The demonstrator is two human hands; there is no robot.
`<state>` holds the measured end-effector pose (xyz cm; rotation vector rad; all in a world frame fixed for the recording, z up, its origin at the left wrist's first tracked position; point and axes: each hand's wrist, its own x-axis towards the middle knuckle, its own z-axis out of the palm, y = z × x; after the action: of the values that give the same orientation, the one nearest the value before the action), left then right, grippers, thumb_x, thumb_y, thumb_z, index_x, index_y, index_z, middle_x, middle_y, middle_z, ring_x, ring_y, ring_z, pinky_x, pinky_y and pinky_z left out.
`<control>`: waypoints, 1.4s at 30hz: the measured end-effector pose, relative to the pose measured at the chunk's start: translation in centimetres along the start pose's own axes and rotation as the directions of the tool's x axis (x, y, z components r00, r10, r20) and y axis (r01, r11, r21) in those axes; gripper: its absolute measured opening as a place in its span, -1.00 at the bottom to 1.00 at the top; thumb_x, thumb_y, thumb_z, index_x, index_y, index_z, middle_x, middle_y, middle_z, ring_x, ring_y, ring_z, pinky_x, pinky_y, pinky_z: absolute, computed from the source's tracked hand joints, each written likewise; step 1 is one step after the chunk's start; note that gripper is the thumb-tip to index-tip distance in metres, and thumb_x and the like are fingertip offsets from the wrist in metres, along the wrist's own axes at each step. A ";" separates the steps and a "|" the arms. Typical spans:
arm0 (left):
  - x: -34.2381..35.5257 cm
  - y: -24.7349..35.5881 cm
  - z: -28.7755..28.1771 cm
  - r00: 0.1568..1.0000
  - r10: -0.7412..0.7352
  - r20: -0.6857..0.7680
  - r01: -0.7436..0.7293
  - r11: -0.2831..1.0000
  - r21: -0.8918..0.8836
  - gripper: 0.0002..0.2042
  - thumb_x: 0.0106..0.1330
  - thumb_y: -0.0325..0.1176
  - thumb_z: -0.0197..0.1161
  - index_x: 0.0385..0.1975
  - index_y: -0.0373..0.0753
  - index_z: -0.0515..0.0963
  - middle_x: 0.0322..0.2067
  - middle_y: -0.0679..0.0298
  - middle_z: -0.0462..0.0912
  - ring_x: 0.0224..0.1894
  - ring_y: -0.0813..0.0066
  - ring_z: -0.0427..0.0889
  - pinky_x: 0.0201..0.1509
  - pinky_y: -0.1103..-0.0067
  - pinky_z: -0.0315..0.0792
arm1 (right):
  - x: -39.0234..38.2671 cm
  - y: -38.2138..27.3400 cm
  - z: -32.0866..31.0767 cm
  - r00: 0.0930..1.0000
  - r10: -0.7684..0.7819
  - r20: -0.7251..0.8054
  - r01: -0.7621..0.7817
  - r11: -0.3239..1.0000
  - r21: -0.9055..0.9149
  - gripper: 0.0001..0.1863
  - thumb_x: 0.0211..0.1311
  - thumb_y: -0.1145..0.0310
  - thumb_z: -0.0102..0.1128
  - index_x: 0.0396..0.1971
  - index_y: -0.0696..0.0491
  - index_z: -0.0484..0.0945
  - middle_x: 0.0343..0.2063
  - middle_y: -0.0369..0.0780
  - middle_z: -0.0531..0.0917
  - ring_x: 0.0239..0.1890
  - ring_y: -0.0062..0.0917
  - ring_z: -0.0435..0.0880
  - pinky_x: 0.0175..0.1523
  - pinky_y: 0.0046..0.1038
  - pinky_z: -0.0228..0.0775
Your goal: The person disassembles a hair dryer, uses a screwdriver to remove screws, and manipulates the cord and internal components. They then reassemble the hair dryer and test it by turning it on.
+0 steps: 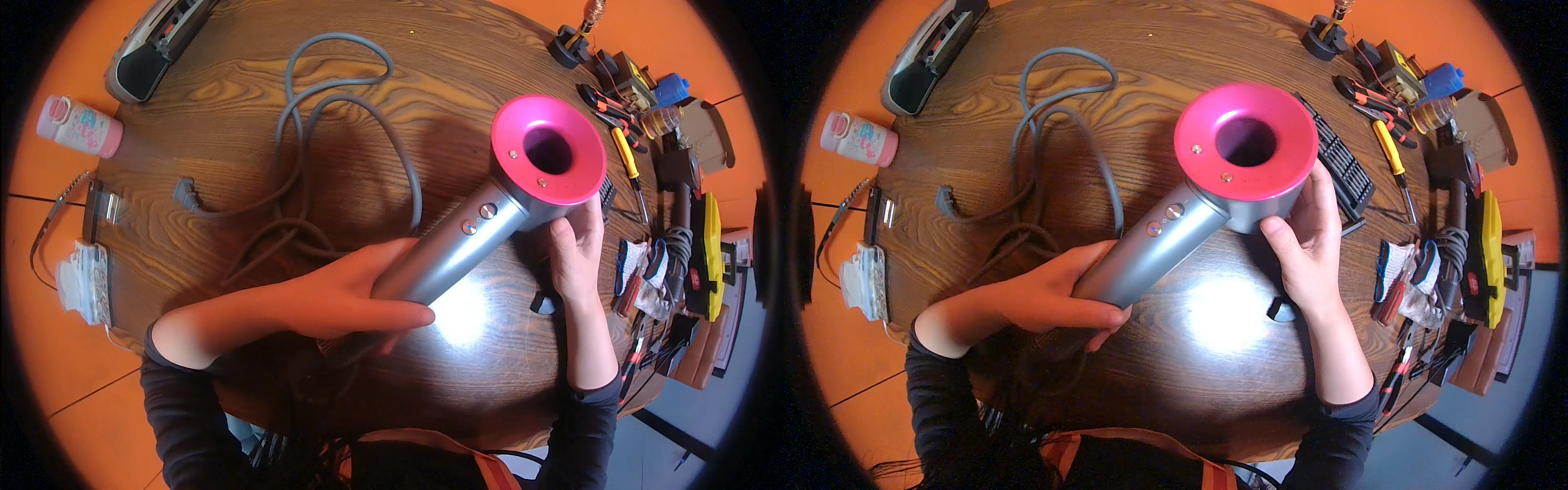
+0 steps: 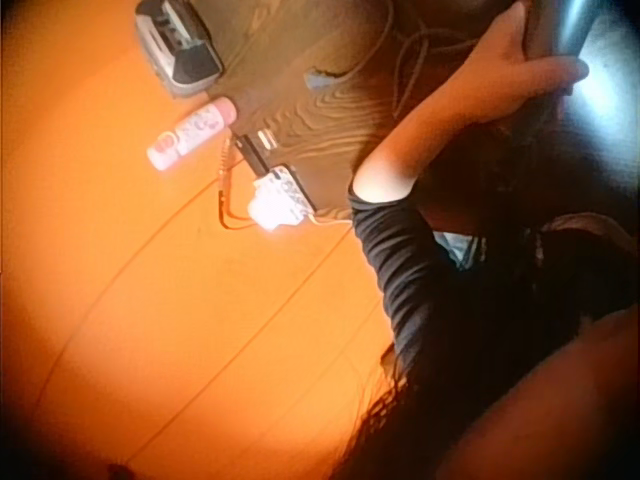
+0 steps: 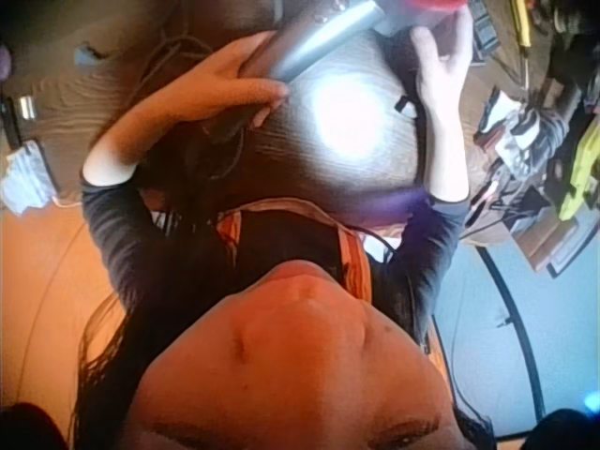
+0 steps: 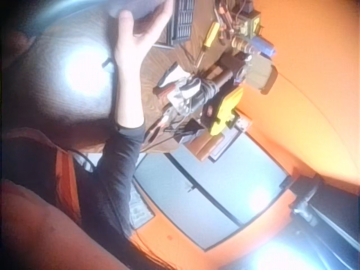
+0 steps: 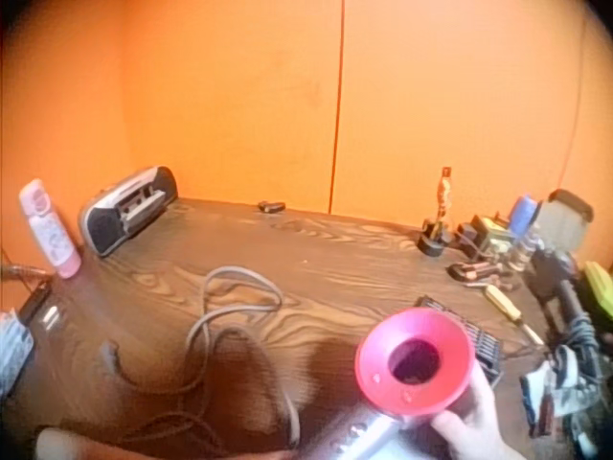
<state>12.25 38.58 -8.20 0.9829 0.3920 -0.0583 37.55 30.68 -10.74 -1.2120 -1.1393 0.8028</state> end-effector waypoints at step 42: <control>0.1 -2.0 1.8 0.919 0.150 -0.365 0.049 0.874 0.483 -0.47 0.09 -0.16 0.27 -0.09 -0.38 0.21 -0.36 -0.02 0.52 -0.30 0.03 0.54 -0.24 0.39 0.39 | -1.4 -6.5 -10.4 0.949 -0.117 -0.293 0.044 0.968 -0.246 -0.85 0.30 0.47 -0.17 -0.16 0.14 0.22 -0.30 -0.04 0.54 -0.31 -0.48 0.58 -0.30 -0.56 0.51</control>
<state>12.45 35.97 -8.99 1.5135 0.7454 0.0989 46.46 25.02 -4.43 -1.4217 -1.0391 0.4042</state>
